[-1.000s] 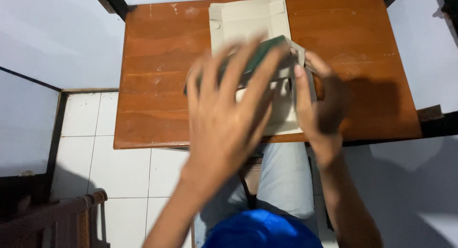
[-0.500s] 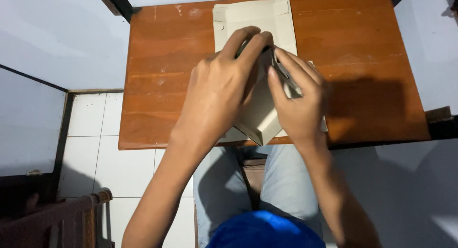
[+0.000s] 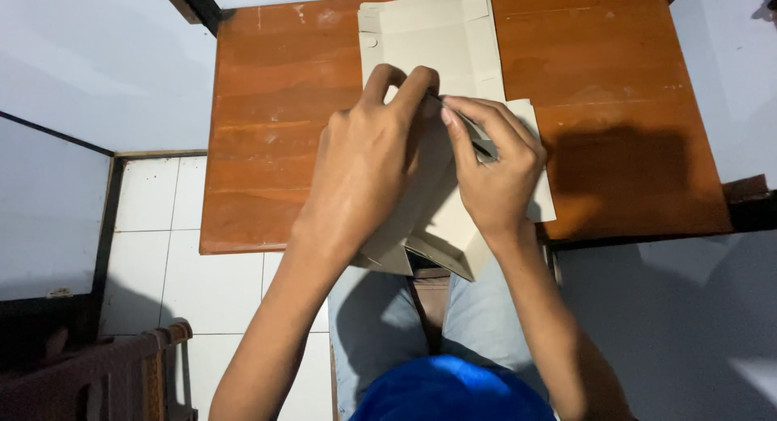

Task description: Assembling a cardboard box by folding a flat template and using a glue gun to secure the joints.

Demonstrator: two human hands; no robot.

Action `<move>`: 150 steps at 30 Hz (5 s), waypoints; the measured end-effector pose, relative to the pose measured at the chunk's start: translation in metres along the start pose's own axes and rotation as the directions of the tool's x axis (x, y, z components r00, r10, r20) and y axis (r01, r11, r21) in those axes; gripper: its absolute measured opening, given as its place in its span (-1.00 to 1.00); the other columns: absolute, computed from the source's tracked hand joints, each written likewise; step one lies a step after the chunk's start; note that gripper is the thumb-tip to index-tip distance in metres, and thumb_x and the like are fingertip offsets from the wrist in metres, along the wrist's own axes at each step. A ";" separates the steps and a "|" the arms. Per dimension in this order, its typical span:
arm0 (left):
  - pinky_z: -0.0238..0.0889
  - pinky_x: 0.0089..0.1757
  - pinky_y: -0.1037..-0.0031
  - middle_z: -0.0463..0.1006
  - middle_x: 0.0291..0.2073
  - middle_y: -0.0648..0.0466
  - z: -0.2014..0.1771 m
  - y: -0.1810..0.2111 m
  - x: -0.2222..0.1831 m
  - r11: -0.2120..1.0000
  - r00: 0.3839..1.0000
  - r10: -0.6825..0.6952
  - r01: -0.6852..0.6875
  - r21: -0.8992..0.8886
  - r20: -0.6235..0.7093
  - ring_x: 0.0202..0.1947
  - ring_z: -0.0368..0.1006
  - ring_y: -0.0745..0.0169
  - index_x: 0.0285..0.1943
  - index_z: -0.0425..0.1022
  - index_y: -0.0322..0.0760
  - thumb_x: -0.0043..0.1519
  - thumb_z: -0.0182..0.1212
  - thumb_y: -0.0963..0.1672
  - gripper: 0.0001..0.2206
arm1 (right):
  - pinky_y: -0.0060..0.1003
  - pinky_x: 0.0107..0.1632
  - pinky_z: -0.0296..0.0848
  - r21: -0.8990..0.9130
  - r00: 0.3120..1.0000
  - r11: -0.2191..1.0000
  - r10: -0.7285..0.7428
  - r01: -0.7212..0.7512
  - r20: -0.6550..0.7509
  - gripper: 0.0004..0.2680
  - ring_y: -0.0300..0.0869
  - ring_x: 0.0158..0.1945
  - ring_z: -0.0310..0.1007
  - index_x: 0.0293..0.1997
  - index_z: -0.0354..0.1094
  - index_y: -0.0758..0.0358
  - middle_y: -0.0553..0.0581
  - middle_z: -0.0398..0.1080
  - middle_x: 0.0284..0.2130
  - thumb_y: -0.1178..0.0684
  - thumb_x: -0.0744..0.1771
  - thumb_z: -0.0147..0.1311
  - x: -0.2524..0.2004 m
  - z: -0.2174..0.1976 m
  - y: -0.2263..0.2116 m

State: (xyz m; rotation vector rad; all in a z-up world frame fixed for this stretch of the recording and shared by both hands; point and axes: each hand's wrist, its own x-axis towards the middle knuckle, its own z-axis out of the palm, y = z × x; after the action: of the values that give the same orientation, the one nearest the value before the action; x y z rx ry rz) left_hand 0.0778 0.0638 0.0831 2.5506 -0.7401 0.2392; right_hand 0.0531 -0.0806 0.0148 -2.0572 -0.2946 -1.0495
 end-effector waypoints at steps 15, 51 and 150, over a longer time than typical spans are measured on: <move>0.38 -0.17 0.25 0.59 0.01 0.03 0.009 -0.028 0.000 0.937 0.999 0.031 -0.022 -0.349 0.022 -0.22 0.64 0.16 0.20 0.47 -0.16 0.36 0.02 0.05 -0.64 | -0.17 -0.10 0.45 -0.034 0.978 0.999 -0.029 0.037 0.209 -0.92 0.02 -0.16 0.57 -0.08 0.50 0.39 0.22 0.57 -0.19 0.31 0.36 0.18 -0.003 0.002 0.029; 0.50 0.10 0.23 0.57 0.16 -0.07 0.089 -0.019 -0.071 0.482 0.900 -0.279 -0.169 -0.860 -0.334 0.17 0.53 -0.12 0.03 0.52 -0.26 0.22 0.34 -0.28 -0.77 | -0.11 0.00 0.48 0.052 0.984 0.983 0.174 -0.177 0.047 -0.87 0.03 -0.09 0.55 0.02 0.44 0.54 0.38 0.49 -0.26 0.26 0.40 0.17 -0.086 -0.014 0.021; 0.39 -0.35 -0.15 0.55 -0.53 -0.14 0.126 -0.060 -0.042 0.929 0.949 -0.312 0.292 -0.226 -0.055 -0.45 0.55 -0.51 -0.31 0.48 -0.33 0.23 0.18 0.02 -0.69 | -0.26 -0.25 0.32 -0.300 0.934 0.917 0.320 -0.264 0.156 -0.67 -0.12 -0.50 0.31 -0.37 0.29 0.25 0.11 0.19 -0.65 -0.06 0.54 0.08 -0.062 -0.096 0.087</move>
State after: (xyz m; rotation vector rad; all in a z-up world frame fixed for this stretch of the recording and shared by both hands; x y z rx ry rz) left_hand 0.0790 0.0667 -0.0628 2.3867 -0.3109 0.1595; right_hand 0.0037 -0.2004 -0.0472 -2.3734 0.0672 -0.7285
